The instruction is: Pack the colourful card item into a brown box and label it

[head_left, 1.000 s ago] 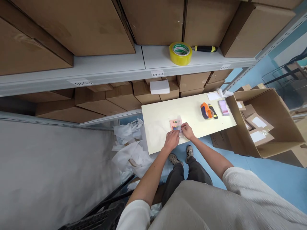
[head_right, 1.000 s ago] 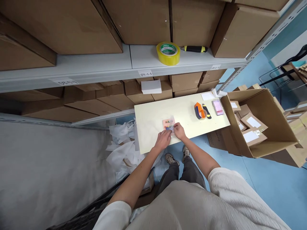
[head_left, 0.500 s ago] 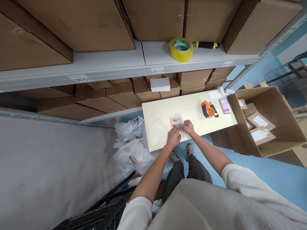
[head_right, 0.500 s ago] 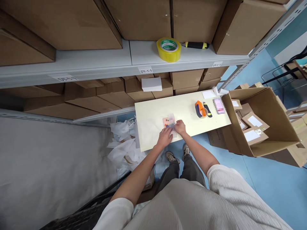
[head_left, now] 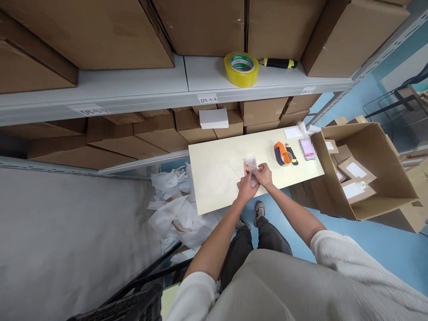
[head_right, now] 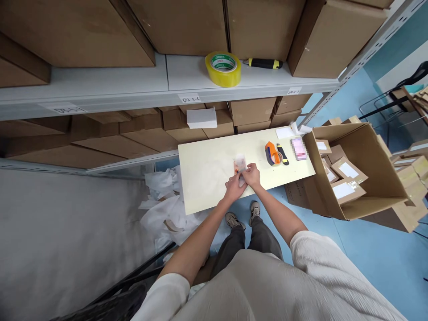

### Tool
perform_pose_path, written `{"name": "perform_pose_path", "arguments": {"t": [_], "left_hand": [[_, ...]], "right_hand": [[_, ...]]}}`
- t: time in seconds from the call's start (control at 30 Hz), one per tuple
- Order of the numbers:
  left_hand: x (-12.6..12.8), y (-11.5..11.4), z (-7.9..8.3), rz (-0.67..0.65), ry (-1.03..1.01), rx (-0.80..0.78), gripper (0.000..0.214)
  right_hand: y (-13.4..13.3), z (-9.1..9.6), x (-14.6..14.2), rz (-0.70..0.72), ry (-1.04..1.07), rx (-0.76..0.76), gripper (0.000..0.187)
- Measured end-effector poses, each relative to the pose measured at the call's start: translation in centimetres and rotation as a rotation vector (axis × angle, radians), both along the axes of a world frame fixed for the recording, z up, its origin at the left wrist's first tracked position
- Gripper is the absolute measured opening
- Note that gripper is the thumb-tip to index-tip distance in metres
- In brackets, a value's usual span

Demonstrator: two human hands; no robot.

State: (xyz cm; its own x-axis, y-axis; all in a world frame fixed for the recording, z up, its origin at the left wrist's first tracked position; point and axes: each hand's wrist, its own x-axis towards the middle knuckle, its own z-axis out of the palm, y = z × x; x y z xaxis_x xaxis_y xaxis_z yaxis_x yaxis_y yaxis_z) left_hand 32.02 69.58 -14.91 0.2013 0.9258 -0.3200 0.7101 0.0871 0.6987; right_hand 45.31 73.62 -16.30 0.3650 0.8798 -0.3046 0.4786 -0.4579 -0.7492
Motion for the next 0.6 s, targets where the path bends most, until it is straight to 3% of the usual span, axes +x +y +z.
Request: {"name": "perform_pose_path", "arguments": {"t": [0.23,0.37,0.5,0.6], "left_hand": [[0.9,1.7,0.7,0.146,-0.166,-0.053,0.037],[-0.5,2.0,0.7,0.251,-0.284,-0.079,0.03],[-2.5,2.1,0.2,0.362,-0.346,-0.05,0.013],[-4.4,2.2,-0.8,0.426,-0.318,-0.053,0.008]], "right_hand": [[1.1,0.9,0.9,0.123,0.106,0.024,0.023],[1.3,0.8,-0.1,0.158,0.283,0.056,0.025],[1.6,0.2,-1.5,0.253,0.488,-0.007,0.031],[1.5,-0.9,-2.3,0.324,0.492,-0.028,0.027]]}}
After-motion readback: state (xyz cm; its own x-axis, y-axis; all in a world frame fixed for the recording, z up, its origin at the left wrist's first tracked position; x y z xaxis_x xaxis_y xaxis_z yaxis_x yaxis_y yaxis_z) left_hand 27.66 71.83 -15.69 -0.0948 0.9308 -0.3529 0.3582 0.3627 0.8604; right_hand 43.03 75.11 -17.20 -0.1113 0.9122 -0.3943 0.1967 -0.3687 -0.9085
